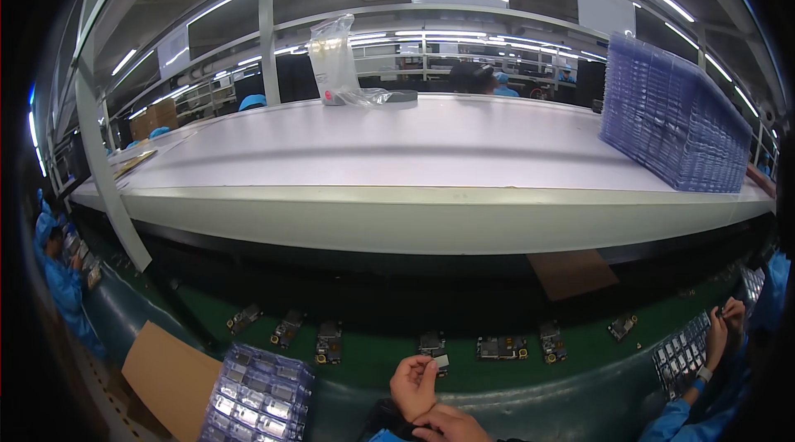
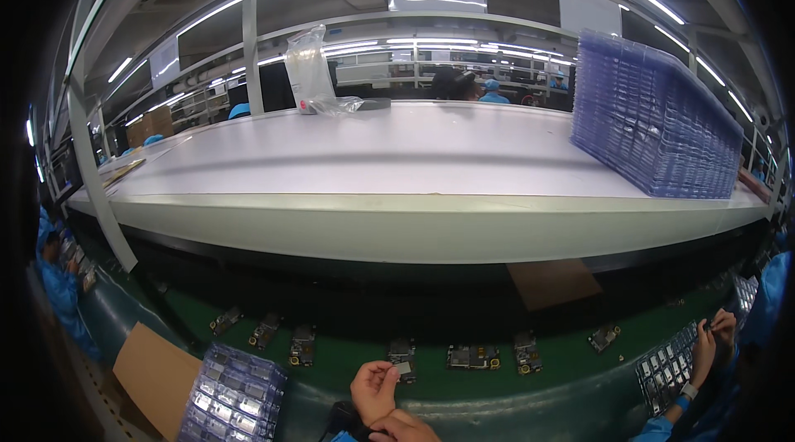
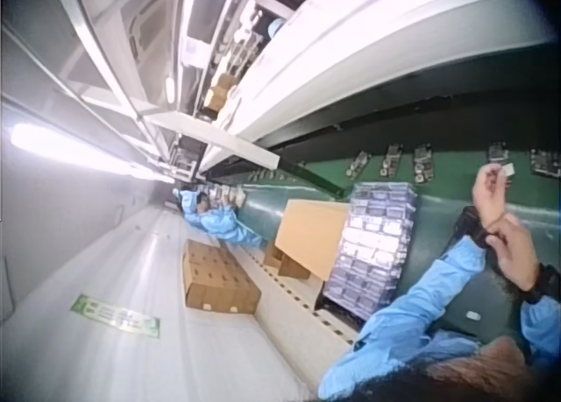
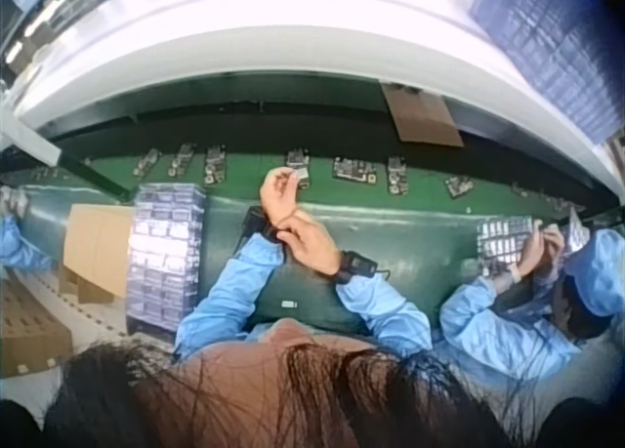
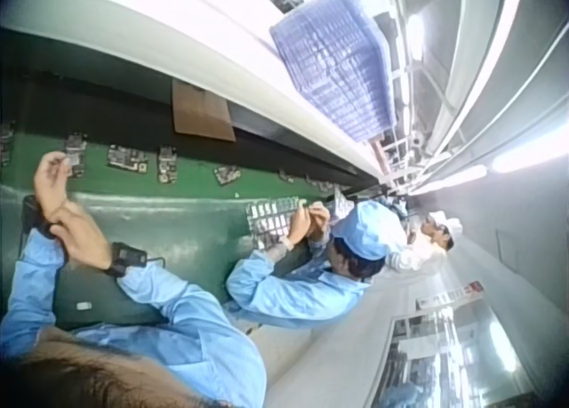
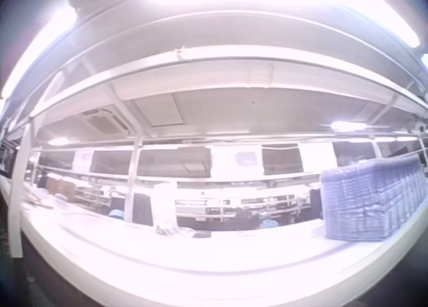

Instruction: Assembling electronic components on a printed circuit board at a factory assembly line station.

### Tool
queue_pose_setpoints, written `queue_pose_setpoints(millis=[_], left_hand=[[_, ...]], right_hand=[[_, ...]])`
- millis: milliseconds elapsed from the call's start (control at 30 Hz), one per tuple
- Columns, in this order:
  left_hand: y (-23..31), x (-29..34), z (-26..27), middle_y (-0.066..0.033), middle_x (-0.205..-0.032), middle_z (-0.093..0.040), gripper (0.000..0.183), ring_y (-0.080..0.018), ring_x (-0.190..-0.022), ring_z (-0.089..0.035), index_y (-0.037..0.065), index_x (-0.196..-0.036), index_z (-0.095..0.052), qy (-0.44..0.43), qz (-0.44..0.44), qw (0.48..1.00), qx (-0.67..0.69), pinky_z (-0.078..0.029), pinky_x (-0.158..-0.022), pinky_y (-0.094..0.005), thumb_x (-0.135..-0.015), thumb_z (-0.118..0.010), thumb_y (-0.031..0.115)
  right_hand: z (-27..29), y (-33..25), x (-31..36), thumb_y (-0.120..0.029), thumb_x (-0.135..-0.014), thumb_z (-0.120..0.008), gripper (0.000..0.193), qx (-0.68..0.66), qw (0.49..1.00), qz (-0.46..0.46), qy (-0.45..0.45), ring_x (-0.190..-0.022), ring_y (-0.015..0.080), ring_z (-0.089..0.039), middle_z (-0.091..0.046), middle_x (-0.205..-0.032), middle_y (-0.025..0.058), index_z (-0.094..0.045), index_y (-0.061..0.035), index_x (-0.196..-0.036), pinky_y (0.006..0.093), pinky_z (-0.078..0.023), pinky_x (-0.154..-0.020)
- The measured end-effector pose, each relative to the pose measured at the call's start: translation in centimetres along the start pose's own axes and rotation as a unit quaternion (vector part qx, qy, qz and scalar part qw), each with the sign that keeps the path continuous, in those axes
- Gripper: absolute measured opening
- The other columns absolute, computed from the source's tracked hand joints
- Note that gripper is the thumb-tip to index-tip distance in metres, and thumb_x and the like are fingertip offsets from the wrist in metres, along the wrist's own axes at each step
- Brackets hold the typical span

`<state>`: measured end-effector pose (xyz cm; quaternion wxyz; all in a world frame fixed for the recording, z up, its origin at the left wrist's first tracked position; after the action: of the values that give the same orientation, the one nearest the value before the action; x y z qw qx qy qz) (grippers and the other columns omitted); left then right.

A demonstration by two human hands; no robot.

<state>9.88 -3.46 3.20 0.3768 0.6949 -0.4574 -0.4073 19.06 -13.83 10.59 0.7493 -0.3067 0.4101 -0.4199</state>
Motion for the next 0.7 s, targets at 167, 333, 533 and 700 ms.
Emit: queue_pose_setpoints(millis=[167,333,533,700], left_hand=[[0.3,-1.8,1.5,-0.0089,-0.082,-0.067,0.011,-0.0165,-0.07,-0.068,0.002,-0.095,-0.067,-0.044,-0.071,0.954,-0.288,-0.054,-0.064,-0.0283,-0.086,-0.072,0.004],[0.4,-1.4,1.5,-0.0114,-0.083,-0.065,0.01,-0.0244,-0.071,-0.069,0.005,-0.091,-0.068,-0.035,-0.065,0.934,-0.349,-0.055,-0.064,-0.0342,-0.083,-0.072,0.005],[0.2,-1.1,1.4,-0.0098,-0.088,-0.065,0.01,-0.0312,-0.076,-0.068,0.011,-0.093,-0.068,-0.028,-0.078,0.902,-0.423,-0.056,-0.068,-0.0409,-0.083,-0.071,0.009],[-0.5,-0.6,1.3,-0.0055,-0.093,-0.065,0.013,-0.0332,-0.08,-0.067,0.017,-0.096,-0.069,-0.078,-0.087,0.877,-0.467,-0.056,-0.069,-0.0433,-0.084,-0.072,0.015]], right_hand=[[0.4,-0.1,-0.1,-0.008,-0.085,-0.07,0.02,0.116,0.984,0.03,0.131,-0.094,0.035,-0.062,-0.063,-0.102,0.0154,-0.069,-0.0048,-0.104,0.0401,-0.051,-0.082],[-1.1,-0.5,-0.1,-0.009,-0.083,-0.072,0.03,0.131,0.983,0.113,0.053,-0.098,0.0324,-0.062,-0.061,-0.109,0.0135,-0.069,-0.0049,-0.112,0.0379,-0.052,-0.085],[-1.8,-0.1,0.1,-0.012,-0.081,-0.074,0.03,0.136,0.981,0.124,0.059,-0.096,0.0323,-0.062,-0.061,-0.107,0.014,-0.069,-0.0042,-0.109,0.0381,-0.052,-0.083],[-1.0,1.3,-0.3,-0.011,-0.076,-0.077,0.032,0.11,0.984,0.135,0.032,-0.095,0.0323,-0.062,-0.061,-0.105,0.0136,-0.069,-0.0045,-0.106,0.0385,-0.053,-0.082]])
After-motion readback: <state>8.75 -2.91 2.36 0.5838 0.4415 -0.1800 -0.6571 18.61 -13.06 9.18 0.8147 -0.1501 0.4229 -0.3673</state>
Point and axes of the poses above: each hand's wrist, its own x-axis away from the middle knuckle, its own z-axis out of the back of the hand, y = z × x, the point moved 1 cm from there along -x, towards the middle knuckle
